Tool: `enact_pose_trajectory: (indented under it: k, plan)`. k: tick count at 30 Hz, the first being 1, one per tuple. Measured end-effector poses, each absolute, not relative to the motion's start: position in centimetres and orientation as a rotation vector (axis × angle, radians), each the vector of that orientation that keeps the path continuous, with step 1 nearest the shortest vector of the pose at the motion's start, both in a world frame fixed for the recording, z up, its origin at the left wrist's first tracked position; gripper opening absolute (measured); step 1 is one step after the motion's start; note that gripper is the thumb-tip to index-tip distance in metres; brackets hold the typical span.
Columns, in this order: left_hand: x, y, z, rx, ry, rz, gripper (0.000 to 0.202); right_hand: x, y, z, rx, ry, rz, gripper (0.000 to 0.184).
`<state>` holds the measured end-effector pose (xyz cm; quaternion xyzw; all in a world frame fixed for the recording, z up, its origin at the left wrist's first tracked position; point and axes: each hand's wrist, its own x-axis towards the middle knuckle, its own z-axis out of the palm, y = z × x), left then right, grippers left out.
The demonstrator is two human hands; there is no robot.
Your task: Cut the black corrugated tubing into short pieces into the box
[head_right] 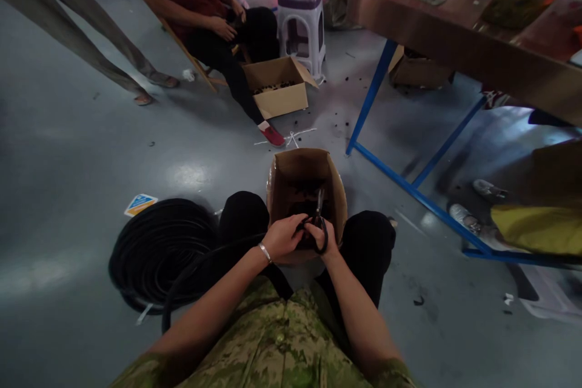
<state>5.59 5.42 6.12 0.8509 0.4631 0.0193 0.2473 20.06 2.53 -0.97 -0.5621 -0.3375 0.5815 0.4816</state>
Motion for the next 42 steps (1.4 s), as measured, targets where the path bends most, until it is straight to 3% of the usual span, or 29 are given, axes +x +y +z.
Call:
enact_pose_trajectory:
  k: [3, 17, 28, 42]
  plan:
    - [5.5, 5.5, 7.2, 2.387, 1.383, -0.095, 0.021, 20.6, 2.8, -0.6, -1.394, -0.816, 1.344, 0.03]
    - [5.2, 5.1, 7.2, 2.43, 1.394, -0.108, 0.025, 21.1, 2.8, 1.0, -1.519, -1.057, 1.222, 0.028]
    - [2.9, 7.0, 6.2, 2.19, 1.73, 0.323, 0.034, 20.1, 2.1, 0.0, -1.431, -1.194, 1.375, 0.037]
    - [2.8, 6.2, 5.6, 2.266, 1.644, 0.248, 0.033, 19.7, 2.0, -0.9, -1.482, -1.461, 1.225, 0.034]
